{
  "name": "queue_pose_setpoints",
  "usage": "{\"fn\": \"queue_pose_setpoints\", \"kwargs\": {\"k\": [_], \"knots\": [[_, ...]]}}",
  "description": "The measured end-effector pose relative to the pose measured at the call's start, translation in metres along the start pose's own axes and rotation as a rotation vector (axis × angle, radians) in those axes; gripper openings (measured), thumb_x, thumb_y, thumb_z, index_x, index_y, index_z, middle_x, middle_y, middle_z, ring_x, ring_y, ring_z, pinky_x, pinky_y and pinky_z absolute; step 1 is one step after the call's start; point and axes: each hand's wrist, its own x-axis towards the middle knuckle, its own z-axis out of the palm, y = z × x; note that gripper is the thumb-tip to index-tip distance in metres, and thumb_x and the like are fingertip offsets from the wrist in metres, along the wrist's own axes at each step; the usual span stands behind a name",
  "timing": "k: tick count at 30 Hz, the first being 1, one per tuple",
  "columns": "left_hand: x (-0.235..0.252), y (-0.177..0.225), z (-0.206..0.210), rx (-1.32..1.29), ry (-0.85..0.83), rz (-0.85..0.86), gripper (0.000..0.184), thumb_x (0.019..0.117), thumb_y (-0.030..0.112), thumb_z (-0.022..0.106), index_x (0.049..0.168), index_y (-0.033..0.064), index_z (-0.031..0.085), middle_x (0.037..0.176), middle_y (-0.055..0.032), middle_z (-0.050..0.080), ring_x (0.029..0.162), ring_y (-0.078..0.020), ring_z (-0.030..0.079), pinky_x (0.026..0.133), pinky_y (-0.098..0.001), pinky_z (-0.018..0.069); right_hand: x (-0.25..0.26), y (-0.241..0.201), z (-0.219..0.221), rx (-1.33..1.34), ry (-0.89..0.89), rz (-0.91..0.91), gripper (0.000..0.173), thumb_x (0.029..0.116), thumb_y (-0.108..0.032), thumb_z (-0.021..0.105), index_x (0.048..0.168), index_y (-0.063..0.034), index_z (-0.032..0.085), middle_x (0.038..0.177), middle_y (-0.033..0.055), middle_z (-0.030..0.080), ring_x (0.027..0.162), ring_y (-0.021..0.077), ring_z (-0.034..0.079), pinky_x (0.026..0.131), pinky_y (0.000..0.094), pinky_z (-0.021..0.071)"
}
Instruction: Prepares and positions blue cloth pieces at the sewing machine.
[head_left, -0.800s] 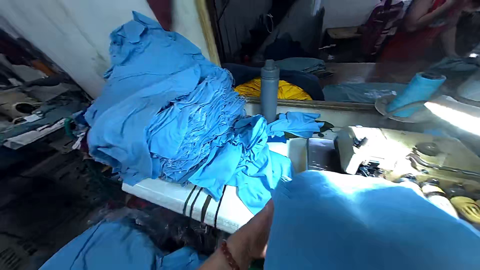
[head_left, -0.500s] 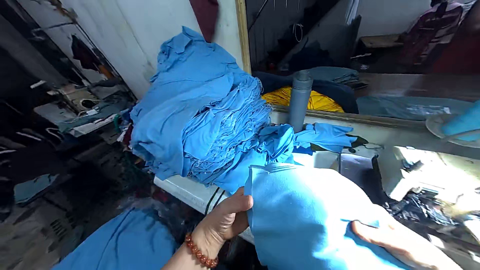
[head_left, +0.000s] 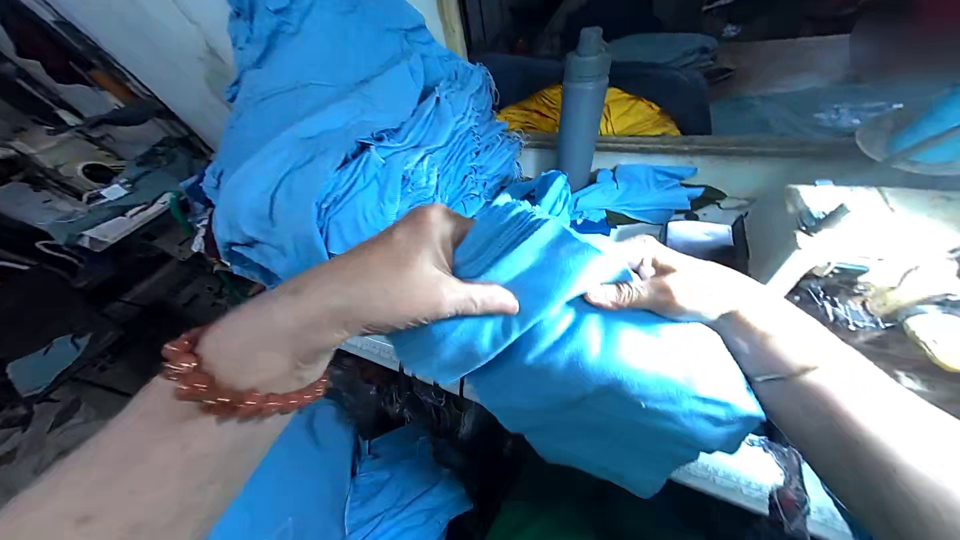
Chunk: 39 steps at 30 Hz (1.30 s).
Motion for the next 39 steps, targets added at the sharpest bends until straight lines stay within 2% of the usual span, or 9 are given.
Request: {"fn": "queue_pose_setpoints", "kwargs": {"k": [3, 8, 12, 16, 19, 22, 28, 32, 39], "knots": [[-0.002, 0.013, -0.009, -0.076, 0.154, -0.021, 0.017, 0.0801, 0.002, 0.076, 0.086, 0.0164, 0.072, 0.074, 0.0118, 0.073, 0.064, 0.0064, 0.067, 0.058, -0.0123, 0.0578, -0.005, 0.003, -0.013, 0.216, -0.020, -0.026, 0.024, 0.0943, -0.008, 0.069, 0.117, -0.0153, 0.072, 0.095, -0.0105, 0.075, 0.082, -0.0024, 0.070, 0.073, 0.0160, 0.0602], [-0.010, 0.026, -0.072, -0.121, 0.213, -0.241, 0.023, 0.0889, -0.001, 0.067, 0.098, 0.0195, 0.072, 0.088, 0.0118, 0.077, 0.081, 0.0028, 0.072, 0.073, -0.0188, 0.0618, -0.027, 0.018, 0.018, 0.117, 0.242, 0.167, 0.031, 0.0720, -0.003, 0.083, 0.101, -0.0110, 0.075, 0.089, -0.0044, 0.077, 0.081, 0.0024, 0.072, 0.073, 0.0199, 0.0616], [-0.007, 0.029, -0.077, -0.191, 0.328, -0.188, 0.024, 0.0980, 0.011, 0.058, 0.087, 0.0290, 0.069, 0.080, 0.0177, 0.073, 0.074, 0.0088, 0.068, 0.067, -0.0127, 0.0586, -0.017, 0.043, 0.044, 0.120, 0.375, 0.230, 0.016, 0.0875, 0.005, 0.071, 0.097, -0.0079, 0.073, 0.086, -0.0057, 0.076, 0.079, -0.0007, 0.071, 0.076, 0.0181, 0.0598], [-0.024, 0.013, -0.121, -0.363, 0.232, -0.253, 0.018, 0.1054, 0.011, 0.052, 0.104, 0.0191, 0.068, 0.098, 0.0057, 0.074, 0.091, -0.0023, 0.071, 0.079, -0.0209, 0.0615, -0.006, 0.026, 0.030, 0.250, 0.446, 0.191, 0.011, 0.0969, -0.005, 0.061, 0.097, -0.0109, 0.070, 0.083, -0.0032, 0.075, 0.073, 0.0044, 0.072, 0.070, 0.0233, 0.0622], [-0.040, 0.000, -0.098, -0.416, 0.569, -0.419, 0.023, 0.1083, 0.018, 0.045, 0.098, 0.0242, 0.064, 0.090, 0.0126, 0.073, 0.081, 0.0030, 0.070, 0.071, -0.0161, 0.0589, 0.014, 0.009, 0.009, 0.128, 0.611, 0.163, 0.008, 0.0987, -0.005, 0.060, 0.098, -0.0101, 0.066, 0.076, -0.0041, 0.073, 0.065, 0.0029, 0.069, 0.061, 0.0213, 0.0605], [-0.047, -0.034, -0.046, -0.353, 0.839, -0.679, 0.013, 0.1051, 0.036, 0.053, 0.110, 0.0277, 0.062, 0.087, 0.0151, 0.072, 0.073, 0.0042, 0.069, 0.061, -0.0178, 0.0593, 0.026, 0.010, -0.010, -0.348, 0.766, 0.155, 0.020, 0.1002, -0.011, 0.063, 0.118, -0.0026, 0.066, 0.100, 0.0044, 0.072, 0.083, 0.0042, 0.069, 0.077, 0.0225, 0.0573], [-0.102, -0.198, 0.045, -0.619, 0.780, -1.084, 0.052, 0.1002, 0.028, 0.066, 0.144, 0.0073, 0.048, 0.124, -0.0186, 0.065, 0.108, -0.0291, 0.066, 0.087, -0.0505, 0.0560, -0.039, 0.041, 0.053, -0.700, 0.446, 0.132, 0.026, 0.0968, -0.020, 0.061, 0.115, -0.0045, 0.071, 0.103, 0.0078, 0.073, 0.083, 0.0165, 0.072, 0.071, 0.0358, 0.0620], [-0.118, -0.214, 0.058, -0.703, 0.828, -1.028, 0.044, 0.1034, 0.022, 0.060, 0.142, 0.0051, 0.050, 0.124, -0.0164, 0.065, 0.108, -0.0244, 0.066, 0.091, -0.0451, 0.0560, -0.098, 0.113, 0.117, -0.947, 0.183, 0.131, 0.058, 0.0946, -0.046, 0.065, 0.140, -0.0100, 0.061, 0.151, 0.0191, 0.054, 0.139, 0.0406, 0.051, 0.109, 0.0631, 0.0441], [-0.123, -0.212, 0.048, -0.688, 0.795, -0.943, 0.033, 0.1055, 0.018, 0.055, 0.136, 0.0065, 0.055, 0.112, -0.0106, 0.070, 0.096, -0.0165, 0.070, 0.082, -0.0357, 0.0591, -0.128, 0.142, 0.138, -1.113, 0.229, 0.088, 0.067, 0.0974, -0.051, 0.058, 0.153, -0.0155, 0.047, 0.161, 0.0150, 0.043, 0.150, 0.0353, 0.038, 0.118, 0.0604, 0.0325]]}}
